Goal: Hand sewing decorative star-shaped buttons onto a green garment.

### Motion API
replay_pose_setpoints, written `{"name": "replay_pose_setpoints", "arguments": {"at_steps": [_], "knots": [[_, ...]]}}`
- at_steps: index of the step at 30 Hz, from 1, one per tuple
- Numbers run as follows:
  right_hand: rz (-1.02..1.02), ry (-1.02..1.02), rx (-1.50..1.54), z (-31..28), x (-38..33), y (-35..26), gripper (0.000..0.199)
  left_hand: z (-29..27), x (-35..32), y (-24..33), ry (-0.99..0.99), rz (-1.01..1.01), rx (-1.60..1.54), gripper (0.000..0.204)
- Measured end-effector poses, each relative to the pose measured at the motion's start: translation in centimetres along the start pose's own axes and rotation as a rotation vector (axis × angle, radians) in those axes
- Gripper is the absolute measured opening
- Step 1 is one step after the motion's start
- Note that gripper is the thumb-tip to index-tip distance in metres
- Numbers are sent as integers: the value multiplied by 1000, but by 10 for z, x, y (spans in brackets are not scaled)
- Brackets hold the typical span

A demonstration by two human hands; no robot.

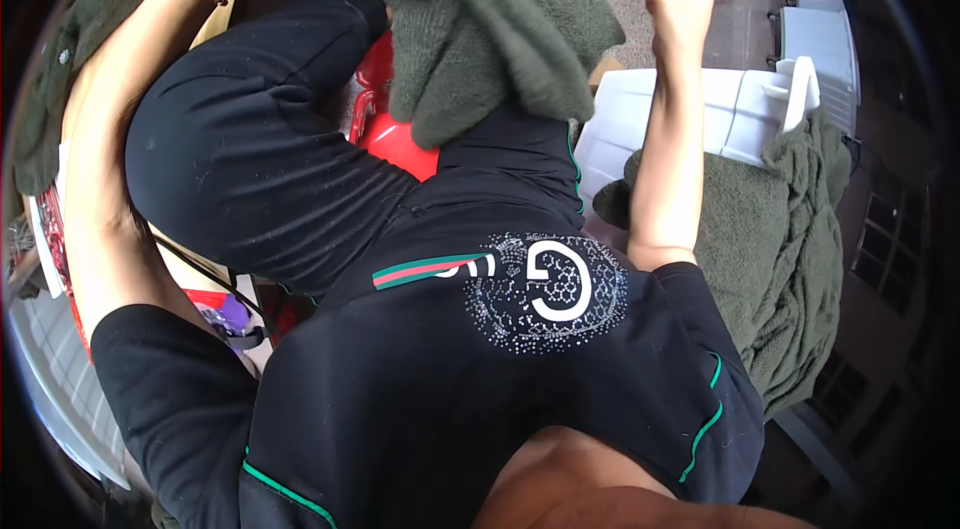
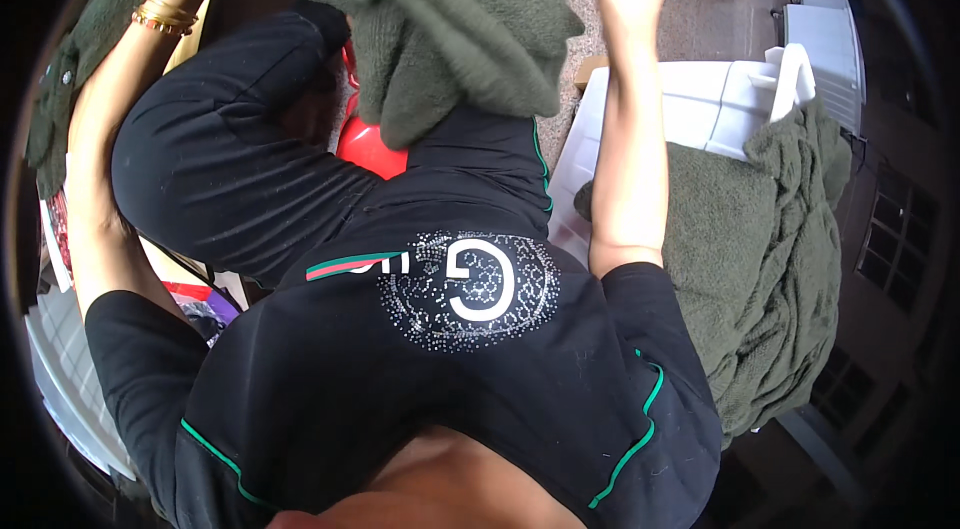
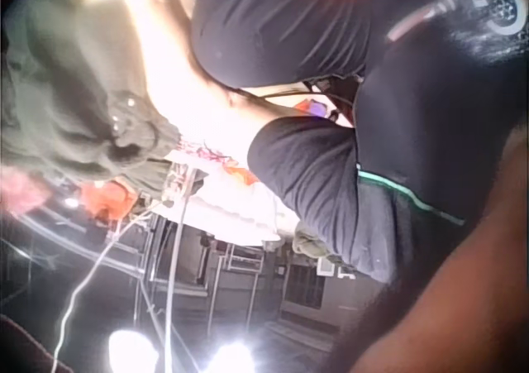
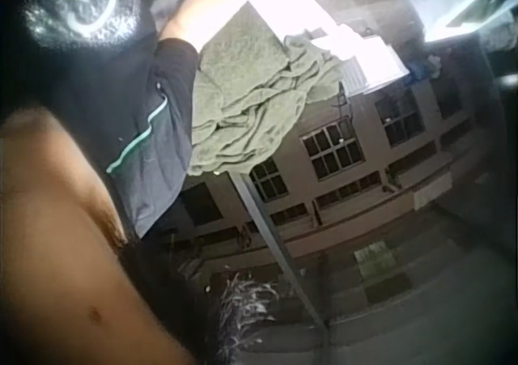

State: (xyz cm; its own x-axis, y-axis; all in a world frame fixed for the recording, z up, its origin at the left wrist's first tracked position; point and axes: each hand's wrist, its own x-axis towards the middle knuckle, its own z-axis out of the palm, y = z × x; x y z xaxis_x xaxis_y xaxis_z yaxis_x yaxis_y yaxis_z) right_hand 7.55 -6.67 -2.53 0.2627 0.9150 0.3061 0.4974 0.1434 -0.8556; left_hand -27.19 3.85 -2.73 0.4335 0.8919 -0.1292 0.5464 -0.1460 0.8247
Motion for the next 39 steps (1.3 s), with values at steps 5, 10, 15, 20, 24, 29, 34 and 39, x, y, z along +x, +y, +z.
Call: {"name": "replay_pose_setpoints", "arguments": {"at_steps": [5, 10, 15, 20, 24, 29, 34, 39], "knots": [[-357, -349, -224, 9, -89, -11, 16, 14, -10, -4, 12, 60, 354, 30], [-479, -634, -479, 9, -137, 7, 27, 43, -5, 26, -630, 925, -648, 13], [-328, -624, -718, -1, -155, 33, 36, 67, -35, 60, -880, 520, 240, 29], [-351, -604, -427, 1, -146, 65, 24, 90, -37, 25, -697, 722, 792, 48], [480, -515, 356, -20, -121, 37, 20, 94, -17, 1, -636, 661, 734, 50], [382, -164, 717, -63, -73, 41, 16, 71, -5, 66, -590, 84, 99, 36], [444, -43, 832, -80, -45, 40, 10, 46, 10, 67, -604, -44, -303, 34], [504, -79, 984, -80, -47, 51, 2, 37, 6, 54, -423, 26, -423, 36]]}}
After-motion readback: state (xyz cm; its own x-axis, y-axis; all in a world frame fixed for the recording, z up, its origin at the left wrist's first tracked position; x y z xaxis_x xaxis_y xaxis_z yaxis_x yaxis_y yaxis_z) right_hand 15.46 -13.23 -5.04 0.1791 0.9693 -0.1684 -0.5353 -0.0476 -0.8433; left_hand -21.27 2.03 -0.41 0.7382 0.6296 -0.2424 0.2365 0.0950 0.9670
